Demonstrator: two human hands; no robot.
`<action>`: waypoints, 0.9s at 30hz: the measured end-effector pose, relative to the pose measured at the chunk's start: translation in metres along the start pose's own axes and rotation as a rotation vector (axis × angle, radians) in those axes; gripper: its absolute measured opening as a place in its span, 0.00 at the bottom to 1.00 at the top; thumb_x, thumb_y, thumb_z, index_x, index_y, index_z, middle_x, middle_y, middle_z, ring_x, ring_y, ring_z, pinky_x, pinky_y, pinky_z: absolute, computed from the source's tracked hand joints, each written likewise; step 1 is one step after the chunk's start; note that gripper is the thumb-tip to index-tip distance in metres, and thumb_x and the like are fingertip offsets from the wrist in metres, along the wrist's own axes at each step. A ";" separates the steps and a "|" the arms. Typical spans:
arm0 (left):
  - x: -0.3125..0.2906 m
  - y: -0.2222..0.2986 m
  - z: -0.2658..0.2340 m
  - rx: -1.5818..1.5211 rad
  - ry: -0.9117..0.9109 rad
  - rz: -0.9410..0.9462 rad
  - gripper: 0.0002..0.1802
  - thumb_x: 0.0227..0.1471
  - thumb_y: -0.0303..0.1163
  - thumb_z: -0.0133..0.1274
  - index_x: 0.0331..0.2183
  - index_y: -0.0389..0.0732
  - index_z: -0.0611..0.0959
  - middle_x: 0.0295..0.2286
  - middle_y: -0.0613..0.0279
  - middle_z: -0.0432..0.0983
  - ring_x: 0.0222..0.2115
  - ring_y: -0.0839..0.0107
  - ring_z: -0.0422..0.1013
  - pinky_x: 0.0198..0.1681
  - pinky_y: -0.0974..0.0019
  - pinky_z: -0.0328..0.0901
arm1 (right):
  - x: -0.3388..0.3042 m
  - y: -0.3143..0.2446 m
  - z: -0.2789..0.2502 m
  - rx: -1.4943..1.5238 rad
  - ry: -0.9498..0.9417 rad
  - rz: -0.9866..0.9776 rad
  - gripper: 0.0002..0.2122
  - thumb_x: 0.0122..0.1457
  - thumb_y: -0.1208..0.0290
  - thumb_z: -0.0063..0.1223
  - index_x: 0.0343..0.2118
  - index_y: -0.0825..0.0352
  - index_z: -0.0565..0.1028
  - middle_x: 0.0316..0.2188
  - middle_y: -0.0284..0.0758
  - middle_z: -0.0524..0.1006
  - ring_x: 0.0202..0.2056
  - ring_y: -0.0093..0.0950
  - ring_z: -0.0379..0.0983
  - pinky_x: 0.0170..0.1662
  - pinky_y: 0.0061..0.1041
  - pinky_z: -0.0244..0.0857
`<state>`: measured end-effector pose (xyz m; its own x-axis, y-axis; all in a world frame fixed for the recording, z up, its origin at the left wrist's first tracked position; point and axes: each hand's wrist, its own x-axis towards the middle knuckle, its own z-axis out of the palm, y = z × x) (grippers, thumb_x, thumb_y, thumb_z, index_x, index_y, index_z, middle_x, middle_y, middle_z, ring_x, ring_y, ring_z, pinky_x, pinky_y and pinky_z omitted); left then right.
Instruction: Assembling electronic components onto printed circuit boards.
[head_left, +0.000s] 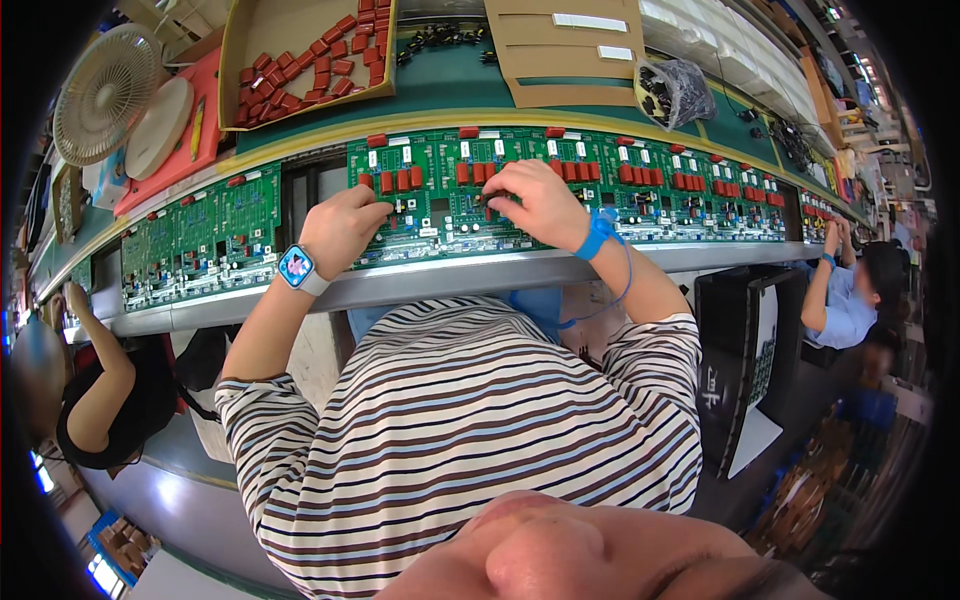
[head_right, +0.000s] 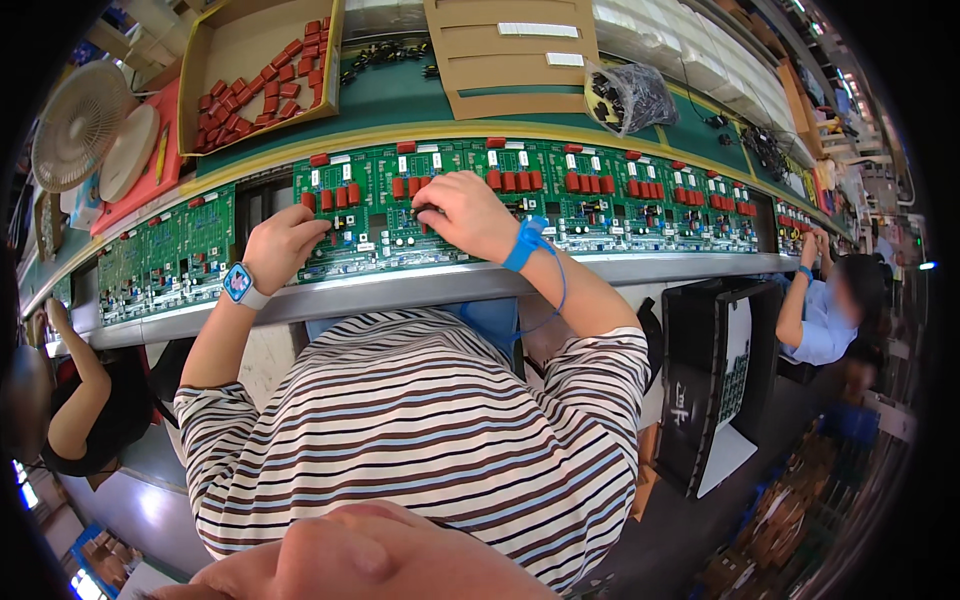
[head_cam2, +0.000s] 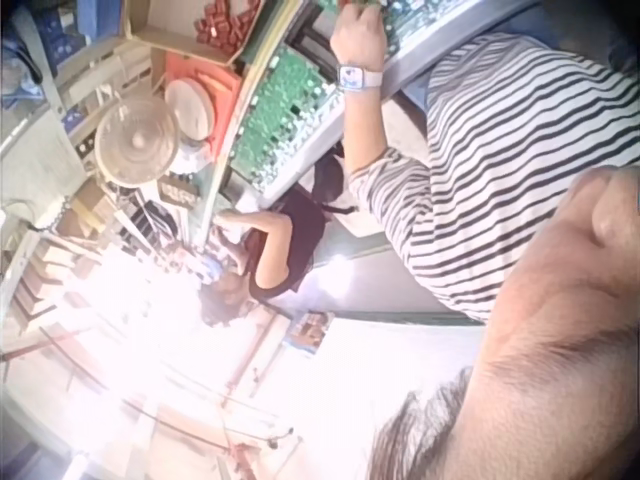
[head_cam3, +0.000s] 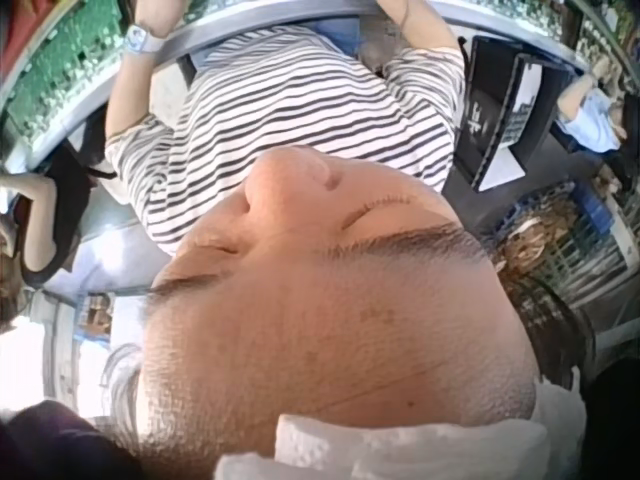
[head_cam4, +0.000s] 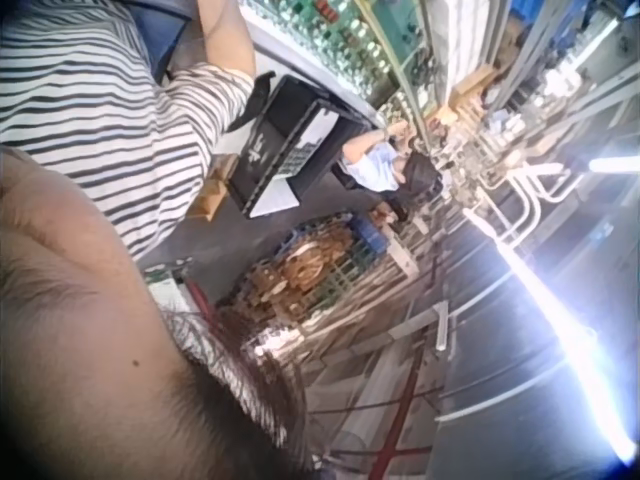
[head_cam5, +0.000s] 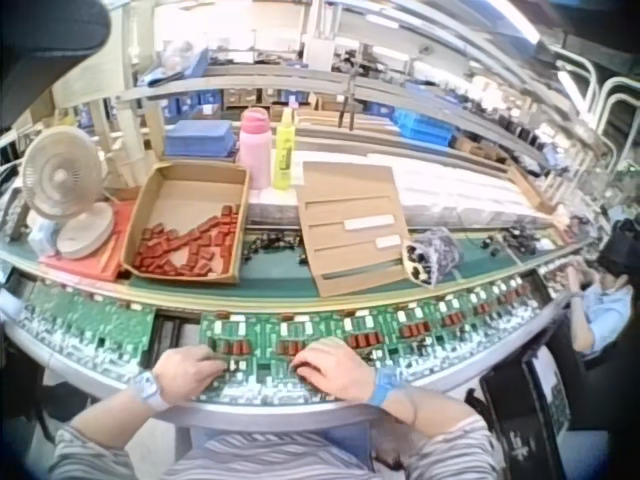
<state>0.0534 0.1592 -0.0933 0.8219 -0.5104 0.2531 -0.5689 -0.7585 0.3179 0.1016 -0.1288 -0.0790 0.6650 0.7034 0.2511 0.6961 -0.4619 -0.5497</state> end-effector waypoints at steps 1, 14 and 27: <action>-0.001 0.001 -0.002 -0.052 0.004 -0.016 0.11 0.44 0.28 0.53 0.34 0.42 0.79 0.27 0.60 0.71 0.27 0.61 0.70 0.28 0.63 0.66 | 0.000 0.001 0.003 -0.002 0.003 0.004 0.05 0.48 0.74 0.53 0.29 0.65 0.73 0.27 0.34 0.72 0.34 0.34 0.68 0.41 0.31 0.58; -0.036 -0.006 -0.007 -0.177 0.047 -0.387 0.20 0.46 0.33 0.53 0.43 0.42 0.73 0.31 0.56 0.74 0.27 0.62 0.73 0.29 0.63 0.67 | 0.002 0.010 0.021 -0.166 -0.002 -0.044 0.04 0.46 0.73 0.55 0.27 0.63 0.74 0.25 0.31 0.73 0.33 0.31 0.68 0.43 0.31 0.57; -0.048 -0.007 0.002 -0.321 0.025 -0.513 0.21 0.46 0.32 0.52 0.45 0.42 0.72 0.32 0.54 0.76 0.26 0.63 0.73 0.31 0.63 0.67 | 0.009 0.001 0.021 -0.208 -0.006 -0.082 0.06 0.44 0.72 0.56 0.27 0.63 0.75 0.26 0.31 0.73 0.34 0.31 0.67 0.43 0.32 0.56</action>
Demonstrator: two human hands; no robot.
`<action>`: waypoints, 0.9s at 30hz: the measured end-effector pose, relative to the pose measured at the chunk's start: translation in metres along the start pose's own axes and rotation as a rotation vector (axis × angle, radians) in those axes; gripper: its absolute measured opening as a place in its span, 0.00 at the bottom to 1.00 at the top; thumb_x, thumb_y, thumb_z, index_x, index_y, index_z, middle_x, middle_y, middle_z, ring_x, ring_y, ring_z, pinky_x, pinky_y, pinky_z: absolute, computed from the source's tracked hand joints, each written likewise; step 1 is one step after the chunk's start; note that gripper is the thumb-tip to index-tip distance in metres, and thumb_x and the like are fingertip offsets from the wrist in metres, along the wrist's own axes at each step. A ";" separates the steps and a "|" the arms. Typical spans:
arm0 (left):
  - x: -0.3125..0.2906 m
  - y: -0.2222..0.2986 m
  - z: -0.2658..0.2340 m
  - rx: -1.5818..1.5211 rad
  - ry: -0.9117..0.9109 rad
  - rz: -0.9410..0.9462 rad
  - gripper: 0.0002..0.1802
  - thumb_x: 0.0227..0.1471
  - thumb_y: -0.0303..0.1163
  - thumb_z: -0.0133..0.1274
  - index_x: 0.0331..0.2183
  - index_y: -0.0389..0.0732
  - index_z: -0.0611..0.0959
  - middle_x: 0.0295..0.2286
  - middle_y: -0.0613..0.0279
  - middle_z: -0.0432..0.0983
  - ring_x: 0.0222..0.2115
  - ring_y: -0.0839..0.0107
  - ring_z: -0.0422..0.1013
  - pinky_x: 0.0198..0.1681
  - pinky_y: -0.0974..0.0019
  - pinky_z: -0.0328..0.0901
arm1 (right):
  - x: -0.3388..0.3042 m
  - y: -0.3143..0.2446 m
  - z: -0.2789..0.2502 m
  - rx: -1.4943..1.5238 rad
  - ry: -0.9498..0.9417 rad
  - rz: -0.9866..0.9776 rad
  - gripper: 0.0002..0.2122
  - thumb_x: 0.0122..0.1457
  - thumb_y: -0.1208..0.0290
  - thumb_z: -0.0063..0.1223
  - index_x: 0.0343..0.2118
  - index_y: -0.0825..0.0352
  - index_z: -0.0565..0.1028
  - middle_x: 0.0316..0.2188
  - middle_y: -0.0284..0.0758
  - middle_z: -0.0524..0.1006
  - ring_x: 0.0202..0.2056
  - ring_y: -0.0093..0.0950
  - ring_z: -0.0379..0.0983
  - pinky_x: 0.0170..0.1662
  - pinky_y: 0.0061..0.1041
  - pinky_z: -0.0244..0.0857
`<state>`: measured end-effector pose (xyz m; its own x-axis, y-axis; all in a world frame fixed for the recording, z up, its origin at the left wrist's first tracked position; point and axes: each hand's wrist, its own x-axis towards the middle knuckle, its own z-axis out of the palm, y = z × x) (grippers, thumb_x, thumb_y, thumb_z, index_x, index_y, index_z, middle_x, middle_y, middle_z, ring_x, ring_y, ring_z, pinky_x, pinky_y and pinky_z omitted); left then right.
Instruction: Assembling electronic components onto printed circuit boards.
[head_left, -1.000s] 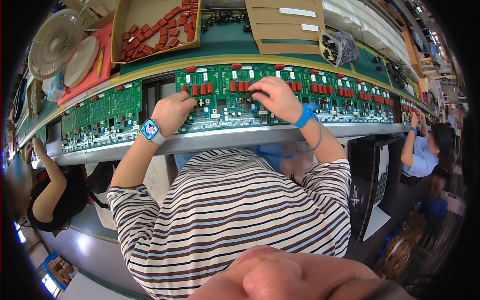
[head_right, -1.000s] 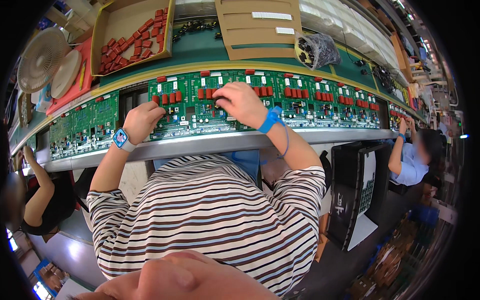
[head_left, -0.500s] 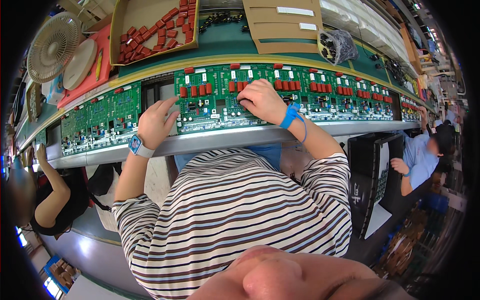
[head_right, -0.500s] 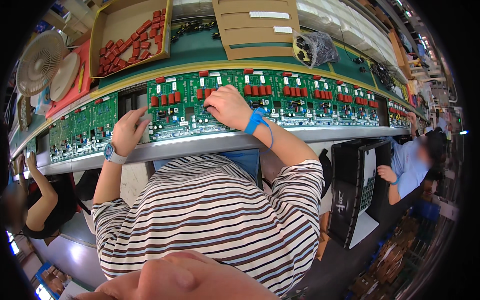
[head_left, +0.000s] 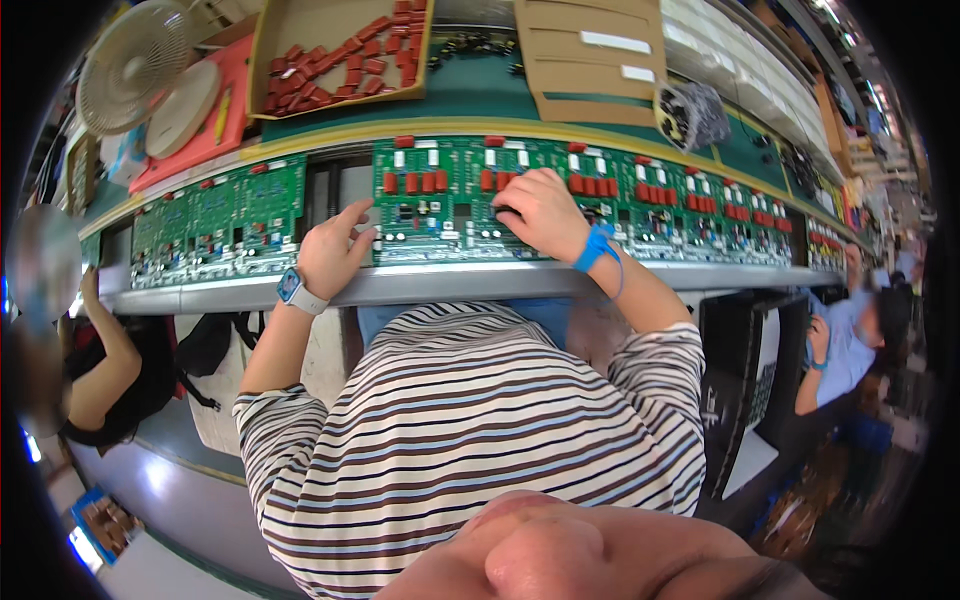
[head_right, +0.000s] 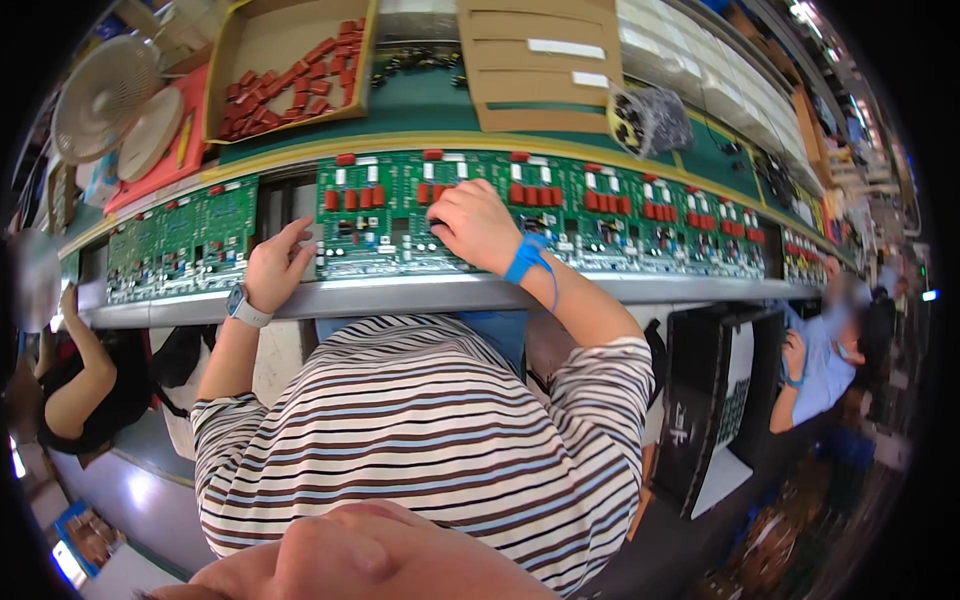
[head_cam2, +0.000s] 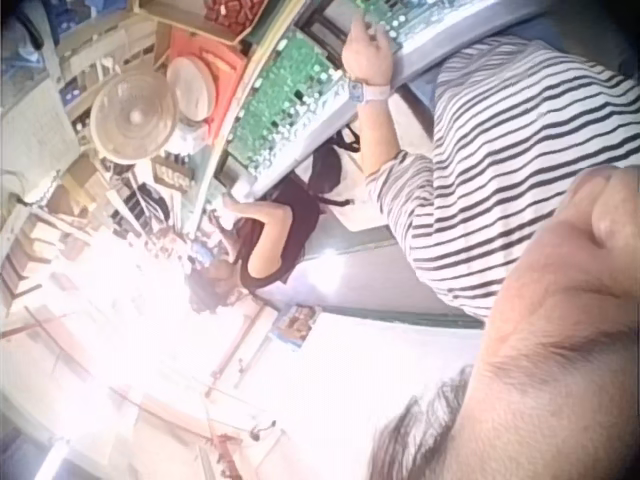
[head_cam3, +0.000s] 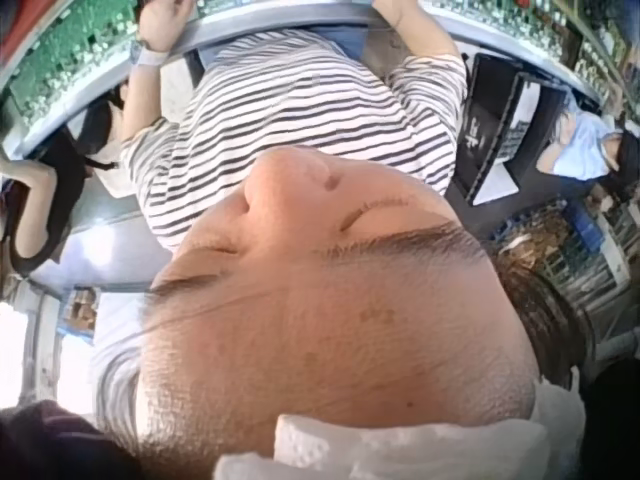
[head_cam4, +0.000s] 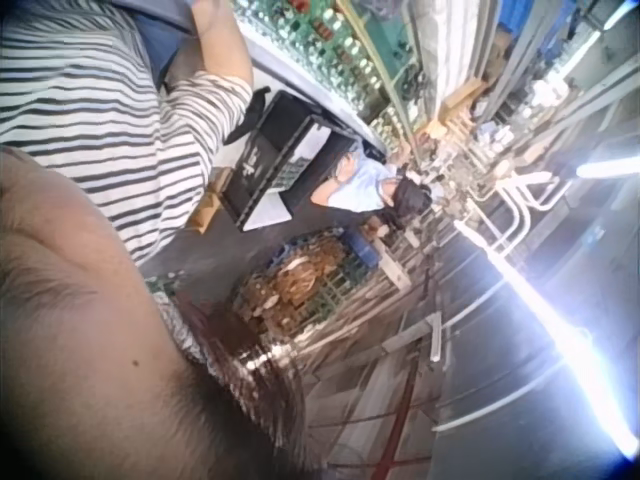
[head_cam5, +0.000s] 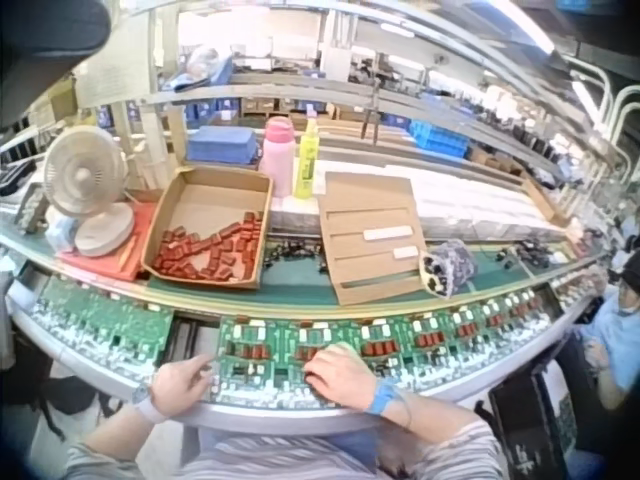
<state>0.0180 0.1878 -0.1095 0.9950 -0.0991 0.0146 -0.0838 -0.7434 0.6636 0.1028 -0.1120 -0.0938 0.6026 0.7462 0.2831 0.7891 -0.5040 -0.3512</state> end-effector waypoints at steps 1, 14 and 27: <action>-0.001 -0.002 -0.003 -0.016 0.035 0.030 0.20 0.46 0.31 0.52 0.45 0.41 0.72 0.33 0.54 0.76 0.27 0.63 0.73 0.31 0.63 0.67 | 0.004 -0.006 -0.005 -0.034 0.030 -0.002 0.07 0.43 0.72 0.57 0.27 0.63 0.75 0.26 0.31 0.73 0.34 0.32 0.67 0.43 0.32 0.56; -0.027 -0.171 -0.116 0.732 0.502 -0.574 0.25 0.51 0.49 0.43 0.41 0.37 0.73 0.33 0.44 0.74 0.38 0.48 0.68 0.43 0.53 0.61 | 0.091 -0.095 0.096 0.076 -0.185 -0.482 0.12 0.47 0.61 0.54 0.27 0.66 0.72 0.27 0.35 0.72 0.35 0.33 0.69 0.51 0.37 0.56; -0.028 -0.173 -0.103 0.649 0.368 -0.497 0.27 0.52 0.53 0.39 0.41 0.39 0.72 0.25 0.45 0.76 0.30 0.48 0.71 0.40 0.50 0.60 | 0.078 -0.076 0.101 -0.016 -0.284 -0.363 0.13 0.50 0.58 0.50 0.23 0.65 0.72 0.22 0.34 0.73 0.29 0.32 0.69 0.40 0.29 0.59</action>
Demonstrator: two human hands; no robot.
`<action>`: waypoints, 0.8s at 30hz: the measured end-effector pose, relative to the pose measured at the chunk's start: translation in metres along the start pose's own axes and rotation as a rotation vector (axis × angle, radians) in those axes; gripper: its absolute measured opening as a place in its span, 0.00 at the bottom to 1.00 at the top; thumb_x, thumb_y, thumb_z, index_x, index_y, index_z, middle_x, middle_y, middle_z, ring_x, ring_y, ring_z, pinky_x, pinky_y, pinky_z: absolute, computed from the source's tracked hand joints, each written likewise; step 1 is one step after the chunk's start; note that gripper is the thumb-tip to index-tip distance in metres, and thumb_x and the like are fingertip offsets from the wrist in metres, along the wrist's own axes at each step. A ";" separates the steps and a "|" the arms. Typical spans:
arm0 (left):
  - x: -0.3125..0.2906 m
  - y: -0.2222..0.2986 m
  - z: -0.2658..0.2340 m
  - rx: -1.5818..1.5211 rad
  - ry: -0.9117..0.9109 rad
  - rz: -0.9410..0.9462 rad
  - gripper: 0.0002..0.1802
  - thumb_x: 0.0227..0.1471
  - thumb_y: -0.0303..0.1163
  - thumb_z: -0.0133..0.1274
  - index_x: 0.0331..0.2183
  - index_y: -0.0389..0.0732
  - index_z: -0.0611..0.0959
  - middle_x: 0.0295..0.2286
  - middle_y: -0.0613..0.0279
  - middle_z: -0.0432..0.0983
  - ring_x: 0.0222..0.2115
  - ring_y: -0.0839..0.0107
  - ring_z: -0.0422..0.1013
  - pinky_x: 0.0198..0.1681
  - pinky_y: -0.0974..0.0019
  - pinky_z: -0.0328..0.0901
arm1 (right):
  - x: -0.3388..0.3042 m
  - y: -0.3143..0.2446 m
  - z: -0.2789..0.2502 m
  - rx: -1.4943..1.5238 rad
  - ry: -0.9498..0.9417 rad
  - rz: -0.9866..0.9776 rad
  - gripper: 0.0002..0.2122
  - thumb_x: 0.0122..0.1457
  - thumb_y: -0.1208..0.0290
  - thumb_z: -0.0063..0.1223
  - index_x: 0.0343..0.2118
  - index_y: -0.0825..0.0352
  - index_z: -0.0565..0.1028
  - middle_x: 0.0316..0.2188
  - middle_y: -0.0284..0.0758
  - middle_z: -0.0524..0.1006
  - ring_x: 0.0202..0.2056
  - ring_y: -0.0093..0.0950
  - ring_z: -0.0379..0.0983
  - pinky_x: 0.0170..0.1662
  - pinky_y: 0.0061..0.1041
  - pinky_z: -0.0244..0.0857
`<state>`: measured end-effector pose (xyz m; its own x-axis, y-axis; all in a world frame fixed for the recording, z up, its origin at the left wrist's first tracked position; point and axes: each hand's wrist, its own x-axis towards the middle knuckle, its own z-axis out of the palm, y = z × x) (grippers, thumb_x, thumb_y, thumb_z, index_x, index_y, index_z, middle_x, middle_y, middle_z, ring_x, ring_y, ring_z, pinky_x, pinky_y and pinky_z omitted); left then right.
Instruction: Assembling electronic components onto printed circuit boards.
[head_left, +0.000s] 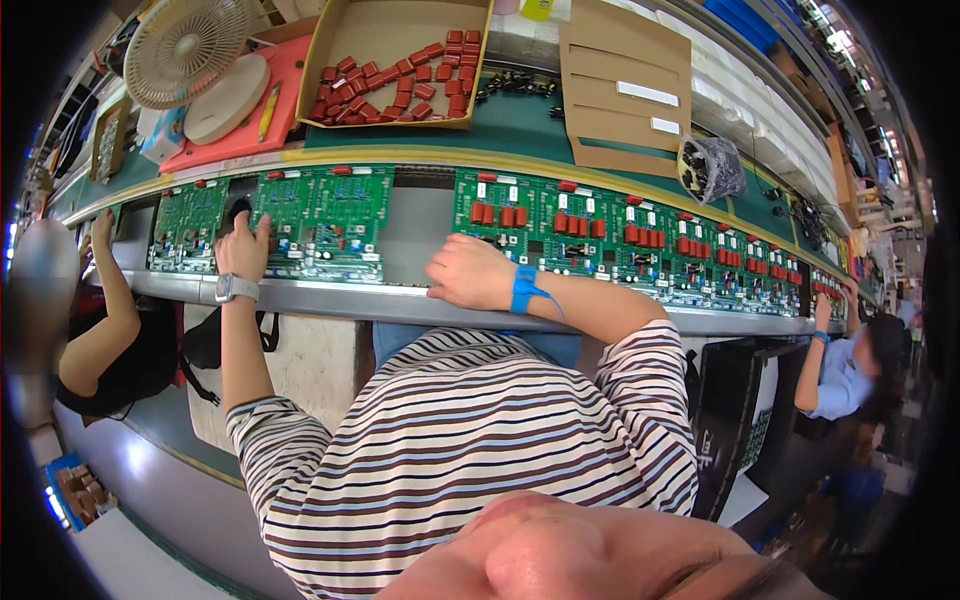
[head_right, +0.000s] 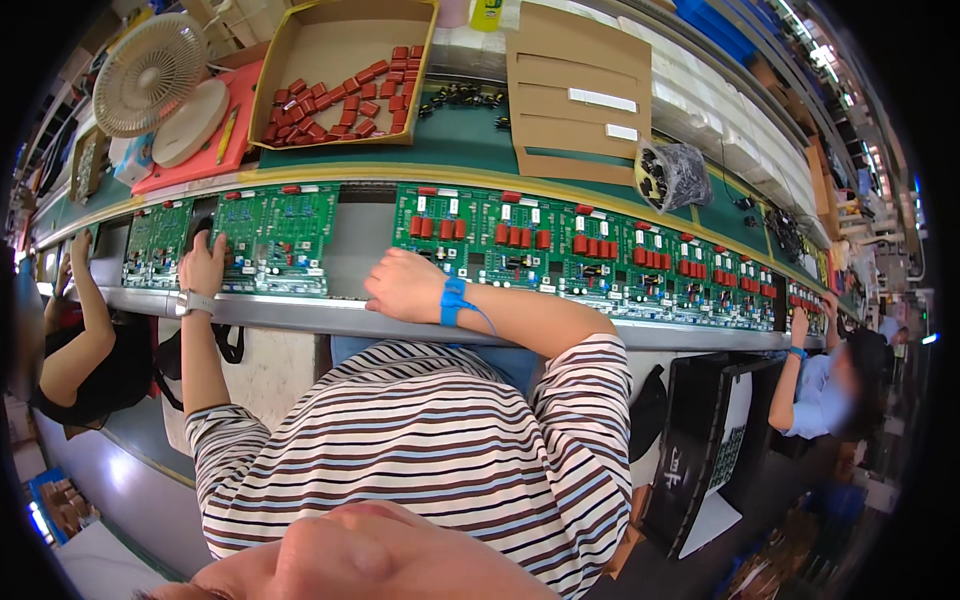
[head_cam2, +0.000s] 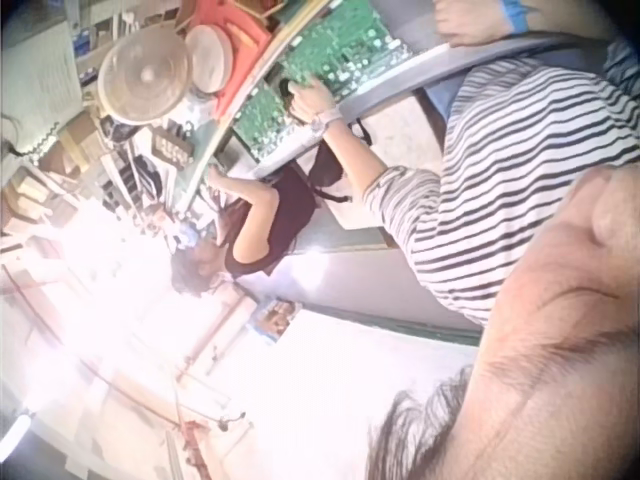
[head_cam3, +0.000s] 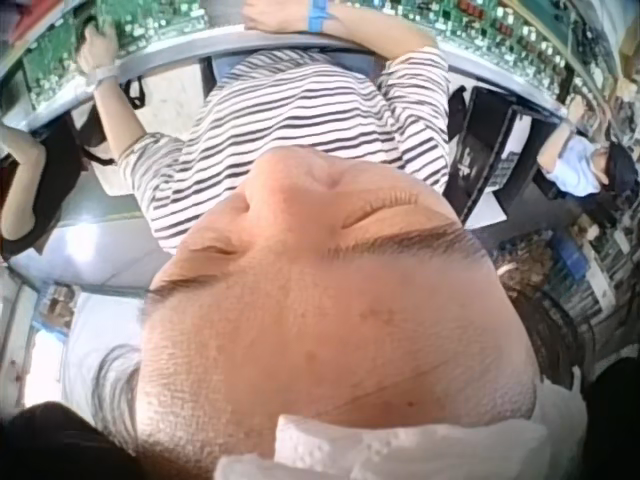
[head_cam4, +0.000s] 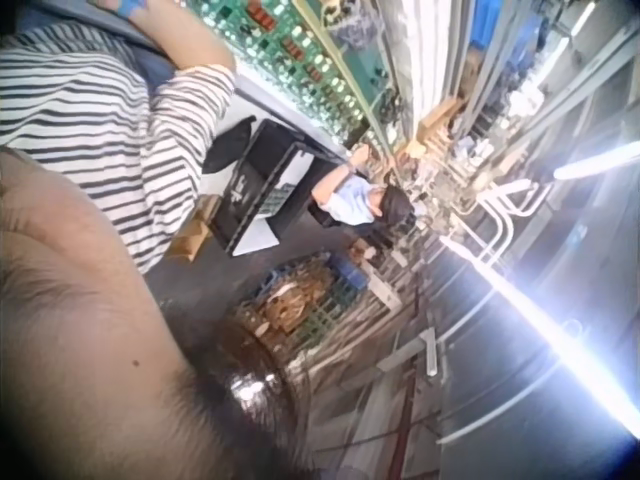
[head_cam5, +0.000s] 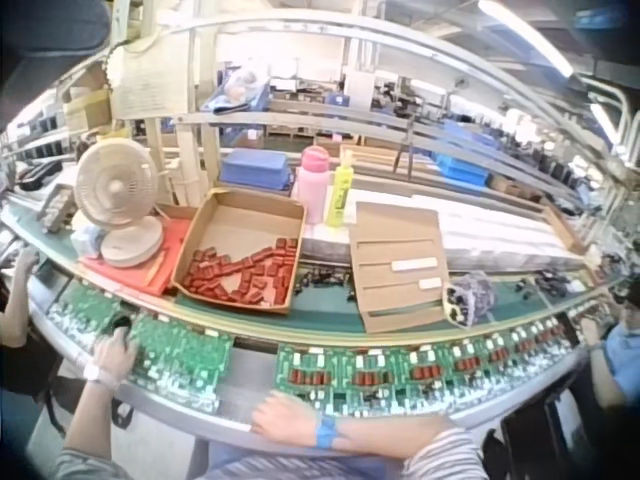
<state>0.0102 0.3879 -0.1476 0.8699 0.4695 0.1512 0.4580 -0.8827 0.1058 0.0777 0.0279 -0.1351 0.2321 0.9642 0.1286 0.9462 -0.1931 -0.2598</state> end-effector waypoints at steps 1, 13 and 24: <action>-0.002 0.004 0.002 -0.053 -0.009 0.061 0.27 0.52 0.53 0.40 0.41 0.38 0.72 0.24 0.46 0.76 0.29 0.49 0.72 0.39 0.51 0.61 | -0.005 0.001 -0.001 -0.002 -0.011 0.016 0.13 0.50 0.59 0.51 0.23 0.65 0.72 0.22 0.34 0.73 0.29 0.32 0.69 0.40 0.29 0.59; -0.021 0.073 -0.004 -0.357 -0.119 0.370 0.23 0.49 0.44 0.49 0.41 0.36 0.71 0.16 0.55 0.73 0.21 0.55 0.71 0.33 0.56 0.63 | -0.006 0.106 -0.074 0.096 0.194 0.518 0.10 0.52 0.69 0.46 0.36 0.68 0.72 0.34 0.41 0.73 0.38 0.39 0.69 0.42 0.34 0.64; -0.003 0.108 -0.021 -0.155 0.042 0.475 0.25 0.47 0.46 0.51 0.41 0.35 0.72 0.24 0.52 0.74 0.28 0.56 0.71 0.34 0.56 0.63 | 0.059 0.226 -0.022 -0.301 0.551 1.068 0.37 0.47 0.49 0.53 0.52 0.76 0.58 0.54 0.52 0.56 0.56 0.46 0.50 0.56 0.40 0.47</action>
<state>0.0531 0.2919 -0.1157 0.9662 0.0195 0.2572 -0.0227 -0.9869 0.1599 0.3104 0.0368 -0.1655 0.9139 0.1066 0.3916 0.2215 -0.9396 -0.2610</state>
